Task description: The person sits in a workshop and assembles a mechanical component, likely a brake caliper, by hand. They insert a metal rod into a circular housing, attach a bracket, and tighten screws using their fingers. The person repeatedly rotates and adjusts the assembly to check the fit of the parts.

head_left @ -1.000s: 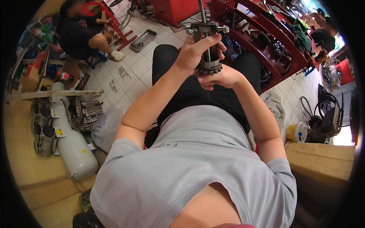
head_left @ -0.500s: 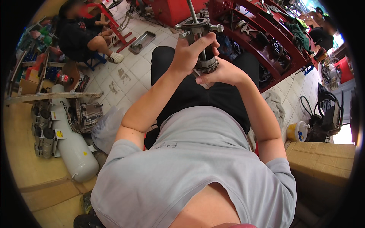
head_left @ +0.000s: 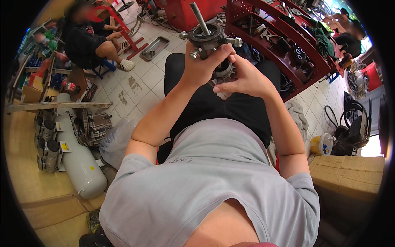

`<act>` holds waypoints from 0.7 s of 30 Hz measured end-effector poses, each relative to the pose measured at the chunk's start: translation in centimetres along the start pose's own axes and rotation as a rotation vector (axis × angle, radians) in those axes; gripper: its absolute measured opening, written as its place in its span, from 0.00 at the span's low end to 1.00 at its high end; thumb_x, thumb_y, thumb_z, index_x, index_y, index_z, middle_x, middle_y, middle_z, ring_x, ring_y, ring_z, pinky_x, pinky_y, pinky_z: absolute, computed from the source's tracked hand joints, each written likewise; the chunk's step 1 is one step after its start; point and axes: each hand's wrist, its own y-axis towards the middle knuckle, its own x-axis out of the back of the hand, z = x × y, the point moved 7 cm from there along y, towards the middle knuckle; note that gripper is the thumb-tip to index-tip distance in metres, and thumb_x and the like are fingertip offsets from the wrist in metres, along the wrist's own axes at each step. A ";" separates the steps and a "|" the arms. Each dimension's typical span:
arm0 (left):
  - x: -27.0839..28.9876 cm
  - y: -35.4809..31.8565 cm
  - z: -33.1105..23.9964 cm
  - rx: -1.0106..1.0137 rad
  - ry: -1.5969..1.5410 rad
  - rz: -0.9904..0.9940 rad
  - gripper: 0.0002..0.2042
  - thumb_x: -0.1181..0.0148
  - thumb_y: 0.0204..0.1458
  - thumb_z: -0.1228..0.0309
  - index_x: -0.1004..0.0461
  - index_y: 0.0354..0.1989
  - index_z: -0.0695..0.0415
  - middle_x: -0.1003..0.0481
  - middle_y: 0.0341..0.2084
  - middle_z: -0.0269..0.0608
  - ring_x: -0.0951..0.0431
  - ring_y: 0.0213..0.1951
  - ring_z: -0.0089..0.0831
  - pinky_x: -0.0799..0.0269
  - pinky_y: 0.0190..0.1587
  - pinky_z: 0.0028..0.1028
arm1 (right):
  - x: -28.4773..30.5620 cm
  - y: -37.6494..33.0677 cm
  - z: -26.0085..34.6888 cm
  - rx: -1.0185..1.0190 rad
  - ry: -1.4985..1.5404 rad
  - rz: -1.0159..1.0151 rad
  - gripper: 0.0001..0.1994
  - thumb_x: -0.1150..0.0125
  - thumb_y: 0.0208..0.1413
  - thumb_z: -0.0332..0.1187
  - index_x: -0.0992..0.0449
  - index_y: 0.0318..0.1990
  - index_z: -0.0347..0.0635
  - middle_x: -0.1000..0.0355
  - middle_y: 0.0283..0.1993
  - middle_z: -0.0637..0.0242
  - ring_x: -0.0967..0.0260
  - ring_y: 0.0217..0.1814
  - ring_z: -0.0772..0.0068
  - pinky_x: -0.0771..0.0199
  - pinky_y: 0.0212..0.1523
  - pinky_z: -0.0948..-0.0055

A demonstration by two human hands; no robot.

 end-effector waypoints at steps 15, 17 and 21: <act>-0.8 -0.2 -1.4 -0.098 -0.098 -0.047 0.07 0.36 0.49 0.80 0.28 0.35 0.63 0.22 0.25 0.40 0.20 0.29 0.25 0.22 0.35 0.26 | -0.5 -0.3 2.2 0.140 0.018 -0.060 0.23 0.27 0.41 0.39 0.29 0.39 0.35 0.28 0.26 0.65 0.31 0.16 0.75 0.31 0.19 0.75; -0.9 -0.1 -1.5 -0.121 -0.086 -0.016 0.10 0.36 0.49 0.81 0.29 0.38 0.63 0.22 0.26 0.39 0.20 0.29 0.25 0.22 0.35 0.27 | -0.4 -0.4 2.7 0.185 0.004 -0.089 0.22 0.28 0.40 0.39 0.28 0.39 0.35 0.26 0.27 0.64 0.31 0.16 0.75 0.31 0.19 0.75; -1.0 -0.3 -1.4 -0.124 -0.151 -0.012 0.09 0.39 0.51 0.82 0.30 0.40 0.62 0.23 0.30 0.40 0.21 0.30 0.27 0.22 0.35 0.28 | -0.7 -0.4 2.5 0.196 0.064 -0.109 0.27 0.25 0.37 0.41 0.29 0.42 0.33 0.27 0.24 0.65 0.31 0.17 0.74 0.30 0.21 0.74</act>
